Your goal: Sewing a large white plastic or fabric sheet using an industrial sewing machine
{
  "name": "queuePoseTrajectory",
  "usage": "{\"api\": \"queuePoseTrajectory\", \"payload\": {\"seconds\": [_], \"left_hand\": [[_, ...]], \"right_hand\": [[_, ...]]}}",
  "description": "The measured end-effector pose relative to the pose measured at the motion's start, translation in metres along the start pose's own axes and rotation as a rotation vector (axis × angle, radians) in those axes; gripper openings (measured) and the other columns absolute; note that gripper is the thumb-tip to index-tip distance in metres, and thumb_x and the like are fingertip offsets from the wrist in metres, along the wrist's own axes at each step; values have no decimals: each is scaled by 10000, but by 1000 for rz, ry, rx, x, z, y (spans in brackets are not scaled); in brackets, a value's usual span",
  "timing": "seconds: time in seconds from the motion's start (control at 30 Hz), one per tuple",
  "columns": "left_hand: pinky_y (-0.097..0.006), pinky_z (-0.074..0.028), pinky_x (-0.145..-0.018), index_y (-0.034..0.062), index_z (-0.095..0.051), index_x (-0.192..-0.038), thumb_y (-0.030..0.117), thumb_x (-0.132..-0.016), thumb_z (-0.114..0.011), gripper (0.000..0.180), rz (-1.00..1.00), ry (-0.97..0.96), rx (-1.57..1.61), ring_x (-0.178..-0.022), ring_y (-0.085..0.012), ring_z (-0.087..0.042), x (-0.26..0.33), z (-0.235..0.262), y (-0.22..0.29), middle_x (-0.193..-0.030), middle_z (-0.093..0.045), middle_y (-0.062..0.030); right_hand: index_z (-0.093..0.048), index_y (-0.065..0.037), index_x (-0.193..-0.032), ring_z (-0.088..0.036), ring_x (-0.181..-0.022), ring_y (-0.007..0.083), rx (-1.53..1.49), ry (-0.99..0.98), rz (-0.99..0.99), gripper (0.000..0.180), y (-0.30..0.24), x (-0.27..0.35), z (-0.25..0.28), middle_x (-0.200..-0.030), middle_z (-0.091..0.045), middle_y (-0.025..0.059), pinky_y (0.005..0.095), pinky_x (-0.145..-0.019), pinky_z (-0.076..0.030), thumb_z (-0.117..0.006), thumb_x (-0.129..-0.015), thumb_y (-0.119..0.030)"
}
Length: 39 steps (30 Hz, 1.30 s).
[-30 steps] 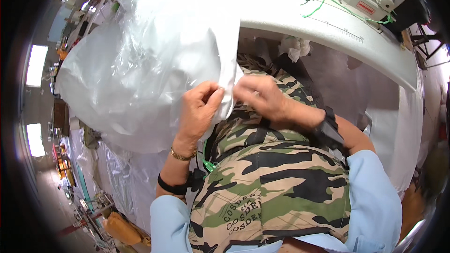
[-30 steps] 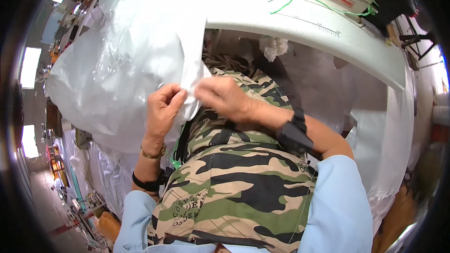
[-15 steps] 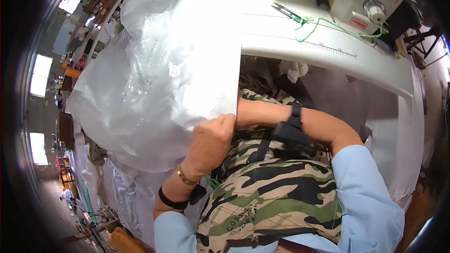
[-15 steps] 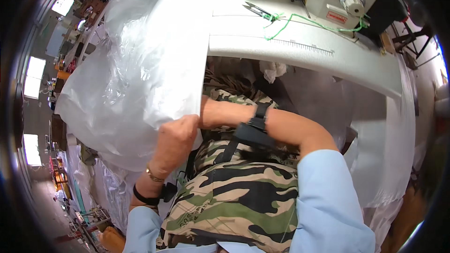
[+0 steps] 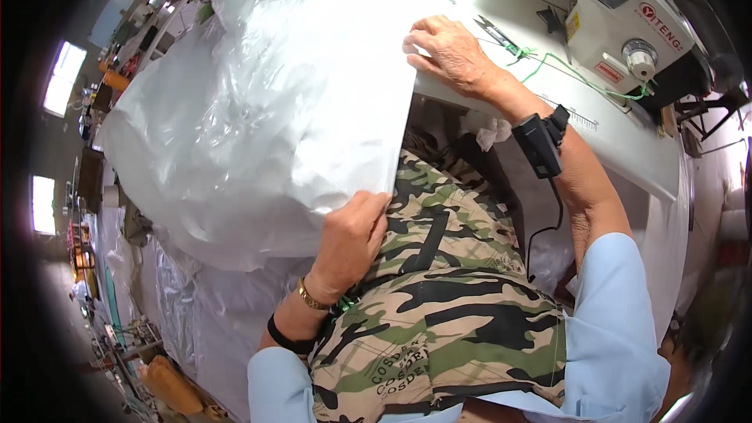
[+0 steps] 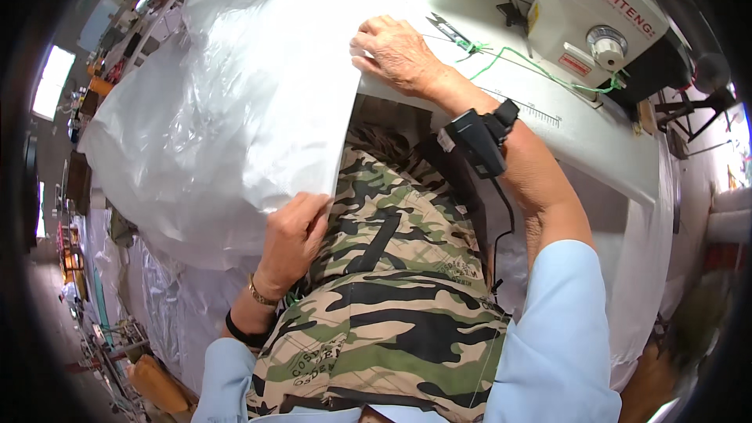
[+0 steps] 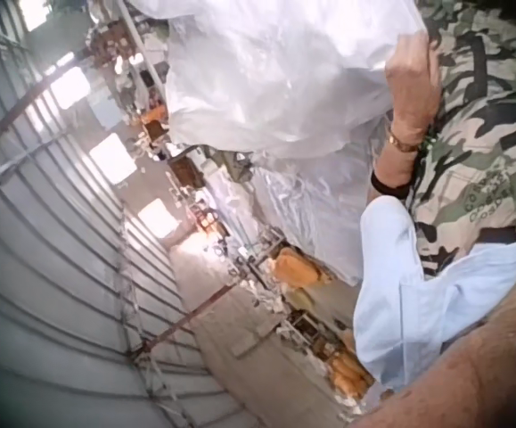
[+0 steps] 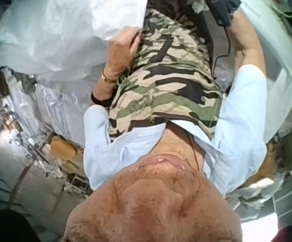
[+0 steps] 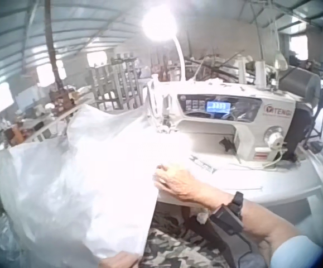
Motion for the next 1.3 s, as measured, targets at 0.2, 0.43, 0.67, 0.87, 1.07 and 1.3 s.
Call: {"api": "queuePoseTrajectory", "payload": {"seconds": [0.2, 0.43, 0.67, 0.87, 1.07, 1.3], "left_hand": [[-365, -487, -635, -49, -557, -1306, -47, -875, -578, 432, 83, 100, 40, -666, -317, -588, 14, -4, -15, -822, -617, -174], [-387, -453, -630, -28, -648, -1139, -30, -815, -507, 353, 54, 1, 51, -662, -326, -548, -2, -17, -31, -766, -540, -177], [-439, -456, -628, -22, -679, -949, -30, -732, -496, 284, -69, 16, -13, -685, -380, -572, -42, -11, -33, -754, -564, -193], [-454, -470, -661, -45, -675, -884, -32, -729, -479, 251, -87, 61, 2, -713, -402, -597, -78, 0, -45, -790, -613, -212], [-434, -471, -677, -77, -660, -886, -4, -776, -446, 251, -122, 147, -6, -701, -381, -594, -121, 7, -56, -762, -599, -224], [-469, -453, -652, -51, -657, -846, -4, -805, -497, 171, -182, 147, -103, -709, -417, -585, -184, 5, -55, -769, -594, -225]], "right_hand": [[-648, -52, -1121, -538, -1193, 305, 1, -18, -65, 397, 15, -12, -11, -1253, -608, 146, 442, -1026, -392, -607, -931, -398], [-561, -12, -1256, -492, -1293, 333, -14, -192, -125, 631, 24, -18, -23, -1356, -553, 199, 475, -1074, -345, -582, -918, -546], [-532, -7, -1330, -481, -1290, 381, -9, -182, -172, 766, 38, -21, -20, -1387, -503, 269, 531, -1048, -367, -612, -852, -600], [-393, 13, -1466, -433, -1292, 437, -40, -165, -127, 1050, 31, -36, -37, -1437, -399, 353, 458, -1078, -352, -625, -756, -725], [-366, 49, -1469, -436, -1269, 442, -88, -123, -190, 1055, 28, -34, -25, -1453, -368, 354, 452, -1076, -362, -713, -739, -630], [-390, 43, -1455, -465, -1264, 419, -155, -61, -243, 815, 33, -41, -26, -1432, -426, 315, 466, -1100, -345, -664, -853, -432]]}}
Point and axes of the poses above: each hand's wrist, its own x-axis away from the middle knuckle, its own z-axis out of the back of the hand, y = z × x, the point moved 9 cm from there along -x, towards the middle knuckle
